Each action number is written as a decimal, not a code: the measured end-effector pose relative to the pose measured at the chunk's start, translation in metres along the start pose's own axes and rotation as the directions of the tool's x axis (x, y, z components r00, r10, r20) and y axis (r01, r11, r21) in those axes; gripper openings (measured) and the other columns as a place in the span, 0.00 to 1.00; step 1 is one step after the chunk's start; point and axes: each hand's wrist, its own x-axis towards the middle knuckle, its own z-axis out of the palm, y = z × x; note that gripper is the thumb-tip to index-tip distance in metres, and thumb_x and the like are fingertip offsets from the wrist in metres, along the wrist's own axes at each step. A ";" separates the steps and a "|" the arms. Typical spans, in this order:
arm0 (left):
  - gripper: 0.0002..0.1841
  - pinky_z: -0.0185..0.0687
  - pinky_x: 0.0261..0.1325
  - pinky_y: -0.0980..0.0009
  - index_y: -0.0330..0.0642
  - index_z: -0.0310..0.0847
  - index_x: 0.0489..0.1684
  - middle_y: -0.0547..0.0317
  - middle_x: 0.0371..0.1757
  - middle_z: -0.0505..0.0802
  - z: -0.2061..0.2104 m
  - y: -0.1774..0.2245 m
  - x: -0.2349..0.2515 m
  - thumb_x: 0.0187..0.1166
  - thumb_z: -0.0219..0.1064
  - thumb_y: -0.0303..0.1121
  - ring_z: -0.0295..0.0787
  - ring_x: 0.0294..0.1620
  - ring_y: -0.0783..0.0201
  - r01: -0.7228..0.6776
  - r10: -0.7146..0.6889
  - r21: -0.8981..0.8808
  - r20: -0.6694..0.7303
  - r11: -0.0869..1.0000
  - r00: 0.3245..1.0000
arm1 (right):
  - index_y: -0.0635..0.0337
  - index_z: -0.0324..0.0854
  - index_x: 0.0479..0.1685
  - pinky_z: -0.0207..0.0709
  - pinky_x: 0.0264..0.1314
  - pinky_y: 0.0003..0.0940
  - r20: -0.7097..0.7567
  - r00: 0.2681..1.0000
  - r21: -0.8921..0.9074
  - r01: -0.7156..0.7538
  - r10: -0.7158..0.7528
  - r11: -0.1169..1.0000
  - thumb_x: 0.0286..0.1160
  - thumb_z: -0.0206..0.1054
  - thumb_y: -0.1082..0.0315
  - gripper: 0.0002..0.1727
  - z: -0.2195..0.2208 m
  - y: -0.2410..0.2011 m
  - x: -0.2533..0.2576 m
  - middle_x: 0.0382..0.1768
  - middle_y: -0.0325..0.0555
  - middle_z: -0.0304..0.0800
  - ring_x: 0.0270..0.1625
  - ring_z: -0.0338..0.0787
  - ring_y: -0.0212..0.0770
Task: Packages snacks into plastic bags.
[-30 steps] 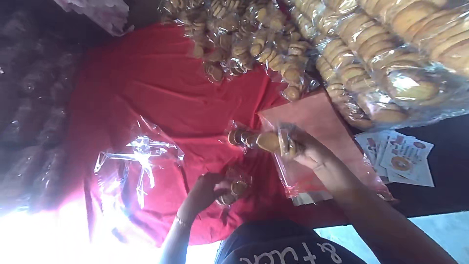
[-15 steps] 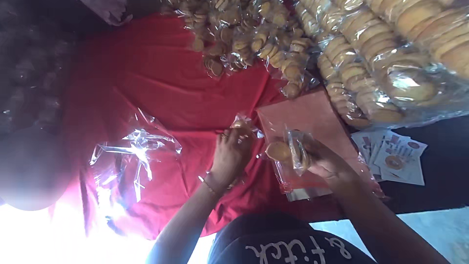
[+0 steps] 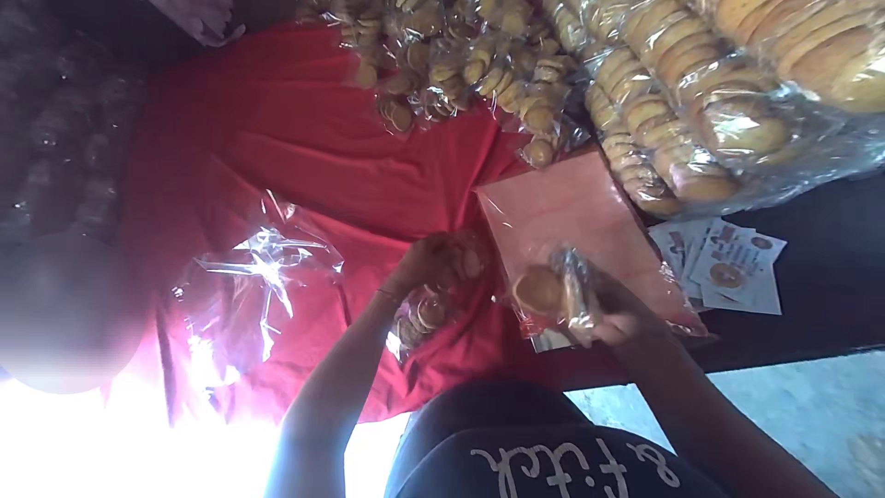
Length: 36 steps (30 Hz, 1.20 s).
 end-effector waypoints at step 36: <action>0.26 0.60 0.77 0.63 0.63 0.68 0.84 0.60 0.76 0.83 0.085 -0.049 -0.177 0.89 0.51 0.26 0.74 0.78 0.61 -0.665 0.776 0.638 0.163 0.389 0.609 | 0.66 0.84 0.60 0.75 0.76 0.42 0.465 0.862 -0.856 0.496 -0.202 0.143 0.70 0.73 0.49 0.29 0.022 0.120 0.049 0.65 0.58 0.84 0.72 0.82 0.48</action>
